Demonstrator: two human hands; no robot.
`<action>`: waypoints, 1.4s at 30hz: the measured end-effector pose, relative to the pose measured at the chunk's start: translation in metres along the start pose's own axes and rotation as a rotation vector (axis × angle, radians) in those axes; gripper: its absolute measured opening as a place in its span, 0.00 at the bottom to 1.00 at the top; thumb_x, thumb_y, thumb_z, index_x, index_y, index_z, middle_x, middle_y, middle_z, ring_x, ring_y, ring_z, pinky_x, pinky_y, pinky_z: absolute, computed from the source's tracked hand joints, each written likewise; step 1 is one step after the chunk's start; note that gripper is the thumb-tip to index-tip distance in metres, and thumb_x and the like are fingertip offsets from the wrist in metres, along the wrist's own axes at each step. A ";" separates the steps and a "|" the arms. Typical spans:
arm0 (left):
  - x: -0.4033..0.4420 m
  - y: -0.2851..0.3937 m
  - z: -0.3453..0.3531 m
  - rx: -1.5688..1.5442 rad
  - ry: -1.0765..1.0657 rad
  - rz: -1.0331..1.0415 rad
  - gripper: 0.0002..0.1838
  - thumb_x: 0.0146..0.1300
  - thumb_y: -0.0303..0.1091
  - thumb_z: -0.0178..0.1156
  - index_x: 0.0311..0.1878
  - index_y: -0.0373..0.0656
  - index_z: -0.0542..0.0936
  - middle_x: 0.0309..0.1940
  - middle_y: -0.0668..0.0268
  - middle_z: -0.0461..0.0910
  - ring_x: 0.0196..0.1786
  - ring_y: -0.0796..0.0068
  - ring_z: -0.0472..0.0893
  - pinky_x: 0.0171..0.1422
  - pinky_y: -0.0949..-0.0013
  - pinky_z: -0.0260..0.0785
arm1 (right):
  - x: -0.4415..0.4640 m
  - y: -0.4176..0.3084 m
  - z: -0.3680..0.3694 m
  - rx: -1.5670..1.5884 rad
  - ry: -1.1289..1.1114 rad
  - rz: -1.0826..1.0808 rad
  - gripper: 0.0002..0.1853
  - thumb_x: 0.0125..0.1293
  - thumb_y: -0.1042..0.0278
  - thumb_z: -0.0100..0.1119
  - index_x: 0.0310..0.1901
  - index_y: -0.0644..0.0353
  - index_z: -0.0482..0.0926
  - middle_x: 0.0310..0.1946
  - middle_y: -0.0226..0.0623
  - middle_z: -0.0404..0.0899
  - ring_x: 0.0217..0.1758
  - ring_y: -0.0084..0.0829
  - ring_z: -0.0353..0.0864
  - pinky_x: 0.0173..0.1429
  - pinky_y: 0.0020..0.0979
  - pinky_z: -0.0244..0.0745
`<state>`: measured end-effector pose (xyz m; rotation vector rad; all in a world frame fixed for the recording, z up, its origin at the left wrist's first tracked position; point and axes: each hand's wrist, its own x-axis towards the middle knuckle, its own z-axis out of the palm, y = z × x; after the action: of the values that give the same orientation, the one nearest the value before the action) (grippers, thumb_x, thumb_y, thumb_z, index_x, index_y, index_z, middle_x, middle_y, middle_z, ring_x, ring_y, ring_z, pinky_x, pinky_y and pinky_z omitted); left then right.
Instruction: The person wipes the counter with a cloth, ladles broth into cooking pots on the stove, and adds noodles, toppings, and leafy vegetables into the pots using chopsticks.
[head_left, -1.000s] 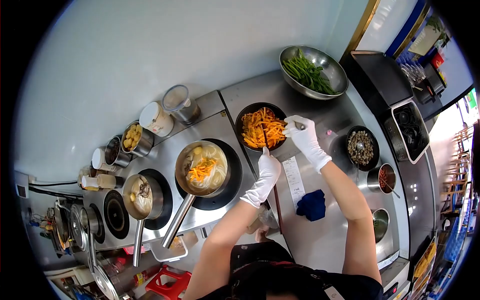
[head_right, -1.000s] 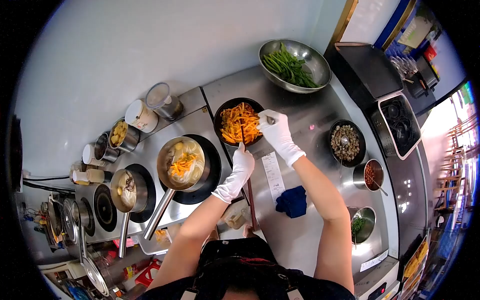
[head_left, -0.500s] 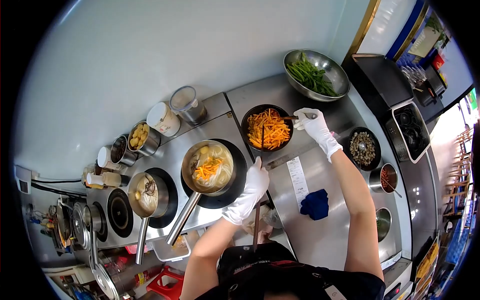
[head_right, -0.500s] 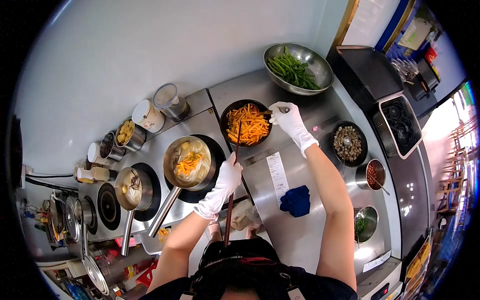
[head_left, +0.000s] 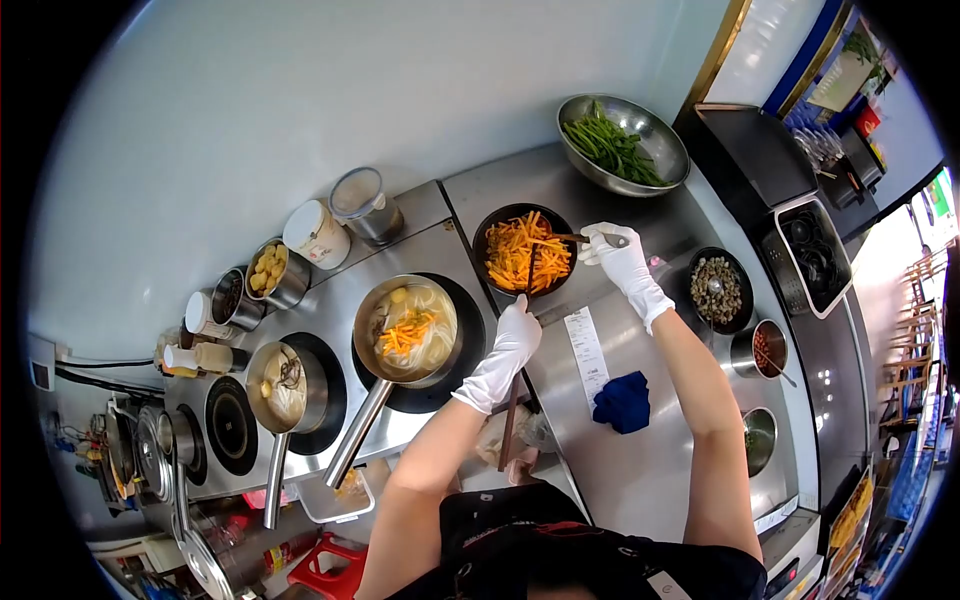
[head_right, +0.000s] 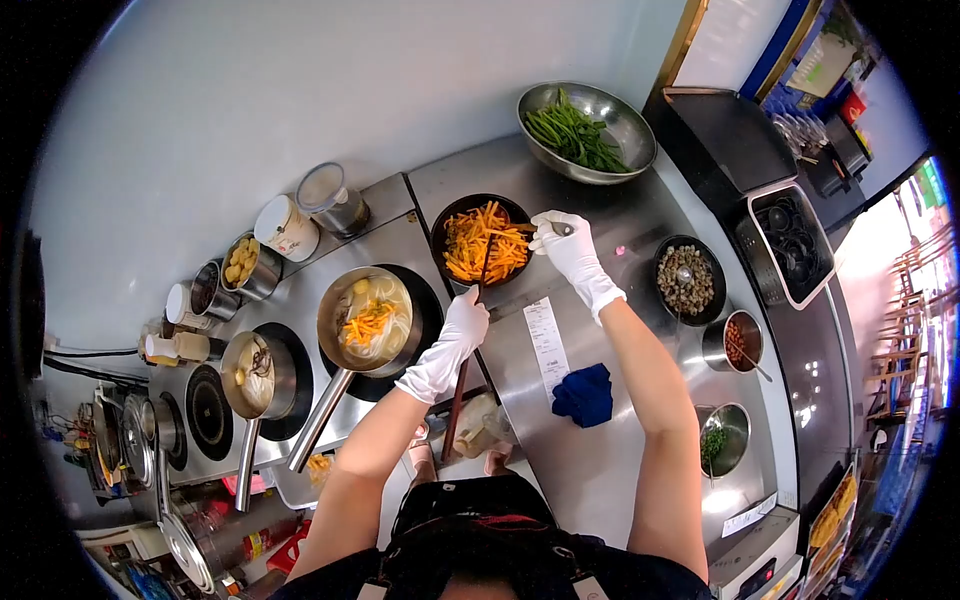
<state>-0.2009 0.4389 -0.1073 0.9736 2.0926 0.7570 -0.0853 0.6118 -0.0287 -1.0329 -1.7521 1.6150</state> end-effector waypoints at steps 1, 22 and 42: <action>0.004 -0.005 0.000 0.028 -0.035 0.010 0.20 0.66 0.30 0.51 0.61 0.35 0.71 0.38 0.48 0.81 0.42 0.51 0.80 0.48 0.62 0.71 | 0.000 0.000 0.001 0.037 0.030 0.017 0.11 0.71 0.73 0.48 0.45 0.69 0.79 0.31 0.39 0.81 0.28 0.25 0.83 0.33 0.22 0.79; 0.070 -0.078 0.047 0.239 0.039 0.107 0.23 0.64 0.26 0.47 0.63 0.34 0.68 0.49 0.44 0.78 0.53 0.49 0.78 0.55 0.61 0.71 | 0.006 -0.017 0.026 0.078 0.145 0.018 0.09 0.67 0.73 0.54 0.34 0.70 0.79 0.22 0.36 0.79 0.21 0.24 0.81 0.26 0.22 0.76; 0.001 -0.048 -0.030 -0.156 0.074 -0.055 0.25 0.62 0.27 0.49 0.63 0.32 0.67 0.44 0.40 0.78 0.50 0.46 0.79 0.53 0.60 0.71 | -0.004 -0.038 -0.005 0.178 0.261 0.042 0.09 0.66 0.74 0.52 0.38 0.71 0.79 0.27 0.44 0.81 0.25 0.34 0.85 0.28 0.28 0.83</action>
<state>-0.2442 0.4070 -0.1249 0.8111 2.0791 0.9249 -0.0858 0.6113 0.0097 -1.1437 -1.3989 1.5506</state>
